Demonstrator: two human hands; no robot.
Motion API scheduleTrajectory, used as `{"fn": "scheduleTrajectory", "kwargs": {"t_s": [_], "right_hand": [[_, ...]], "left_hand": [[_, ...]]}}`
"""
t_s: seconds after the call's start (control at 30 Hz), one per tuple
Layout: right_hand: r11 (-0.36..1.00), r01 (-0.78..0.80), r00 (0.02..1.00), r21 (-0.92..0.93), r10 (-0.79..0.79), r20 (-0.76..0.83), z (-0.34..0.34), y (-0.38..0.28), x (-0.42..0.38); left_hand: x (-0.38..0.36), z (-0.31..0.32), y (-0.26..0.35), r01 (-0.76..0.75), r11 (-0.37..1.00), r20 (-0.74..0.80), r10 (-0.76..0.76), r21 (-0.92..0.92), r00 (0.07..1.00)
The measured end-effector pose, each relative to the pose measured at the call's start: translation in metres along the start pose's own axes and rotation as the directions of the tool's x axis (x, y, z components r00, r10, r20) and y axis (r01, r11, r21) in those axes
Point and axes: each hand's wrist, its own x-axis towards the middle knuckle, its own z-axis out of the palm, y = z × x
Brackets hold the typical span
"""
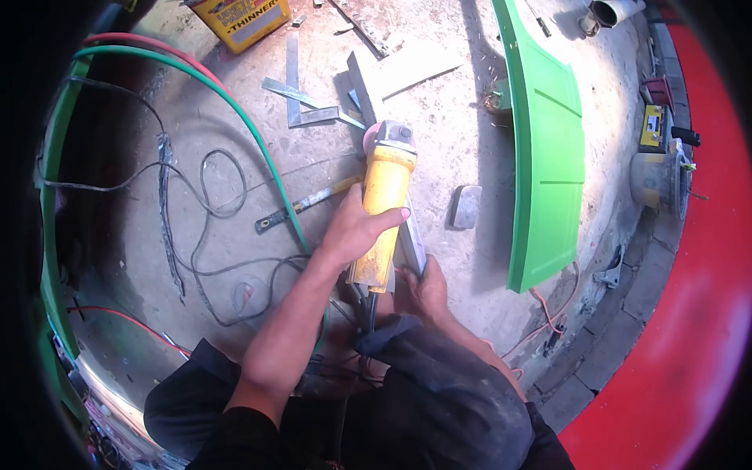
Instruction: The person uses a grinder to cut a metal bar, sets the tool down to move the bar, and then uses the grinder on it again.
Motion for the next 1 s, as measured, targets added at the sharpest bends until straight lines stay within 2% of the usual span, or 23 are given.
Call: {"fn": "scheduleTrajectory", "kwargs": {"t_s": [0.03,0.4,0.5,0.57,0.7,0.9,1.0], "right_hand": [[1.0,0.009,1.0,-0.011,-0.01,-0.005,0.001,0.002,0.0],[0.997,0.046,0.998,-0.061,-0.047,-0.028,0.004,0.002,0.002],[0.999,-0.017,1.0,-0.035,0.016,-0.026,0.006,0.004,0.001],[0.995,0.092,0.995,-0.035,-0.093,-0.046,0.012,0.019,0.003],[0.992,0.11,0.992,-0.061,-0.114,-0.062,0.012,0.01,0.0],[0.99,0.114,0.99,-0.078,-0.119,-0.07,0.012,0.009,-0.002],[0.996,0.057,0.997,-0.074,-0.06,-0.042,0.01,0.006,-0.003]], "left_hand": [[0.001,0.0,0.001,0.035,0.999,0.001,-0.035,-0.003,0.999],[-0.004,-0.004,0.008,0.026,0.998,0.001,-0.026,0.049,1.0],[-0.003,-0.004,0.006,0.027,0.999,0.004,-0.027,0.038,1.0],[-0.003,-0.002,0.004,0.026,1.0,0.008,-0.026,0.006,1.0],[-0.004,-0.003,0.002,0.027,0.999,0.01,-0.028,0.042,1.0],[-0.006,-0.001,-0.001,0.034,0.999,-0.002,-0.034,0.027,0.999],[-0.004,-0.003,-0.004,0.04,0.999,0.009,-0.04,0.028,0.999]]}}
